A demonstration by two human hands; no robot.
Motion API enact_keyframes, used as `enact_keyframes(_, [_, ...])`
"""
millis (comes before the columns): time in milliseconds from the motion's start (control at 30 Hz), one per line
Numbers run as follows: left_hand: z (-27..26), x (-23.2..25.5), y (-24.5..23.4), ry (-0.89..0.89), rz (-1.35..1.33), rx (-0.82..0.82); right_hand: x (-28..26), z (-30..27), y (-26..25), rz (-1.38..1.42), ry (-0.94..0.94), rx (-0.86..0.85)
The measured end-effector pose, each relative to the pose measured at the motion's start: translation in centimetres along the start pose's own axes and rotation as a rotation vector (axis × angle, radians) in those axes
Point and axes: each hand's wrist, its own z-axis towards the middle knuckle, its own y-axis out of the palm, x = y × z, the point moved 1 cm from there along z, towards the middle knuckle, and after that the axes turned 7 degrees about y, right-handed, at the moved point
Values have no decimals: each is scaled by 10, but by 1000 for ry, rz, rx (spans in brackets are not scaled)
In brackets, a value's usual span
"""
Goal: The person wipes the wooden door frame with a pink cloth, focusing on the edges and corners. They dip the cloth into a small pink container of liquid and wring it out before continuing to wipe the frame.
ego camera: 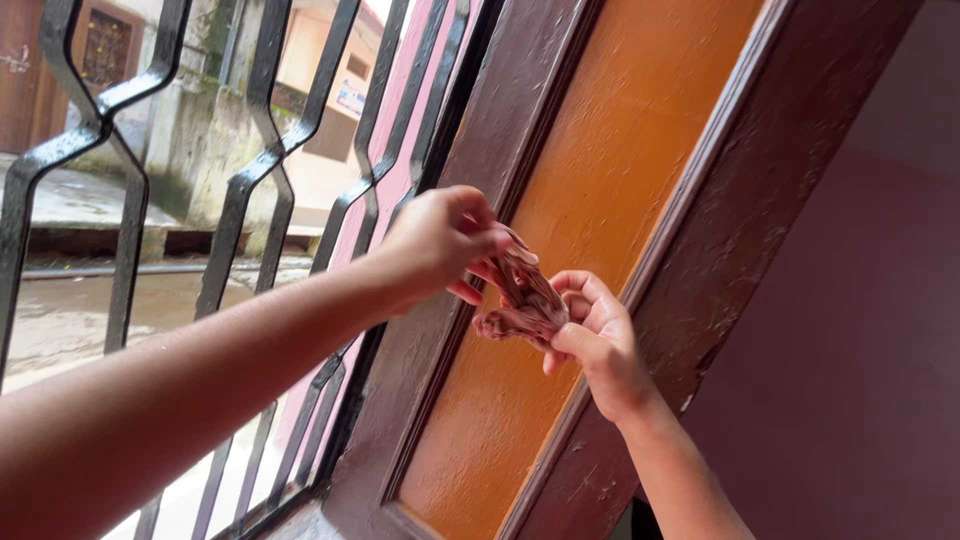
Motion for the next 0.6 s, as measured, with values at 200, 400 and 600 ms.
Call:
enact_keyframes(200, [47, 20, -53, 200, 94, 438, 1, -8, -51, -7, 3, 54])
enact_keyframes(400, [60, 32, -81, 334, 321, 447, -6, -9, -107, 252, -6, 240])
enact_keyframes(600, [77, 52, -88, 330, 354, 431, -39, 0, -118, 400, -174, 340])
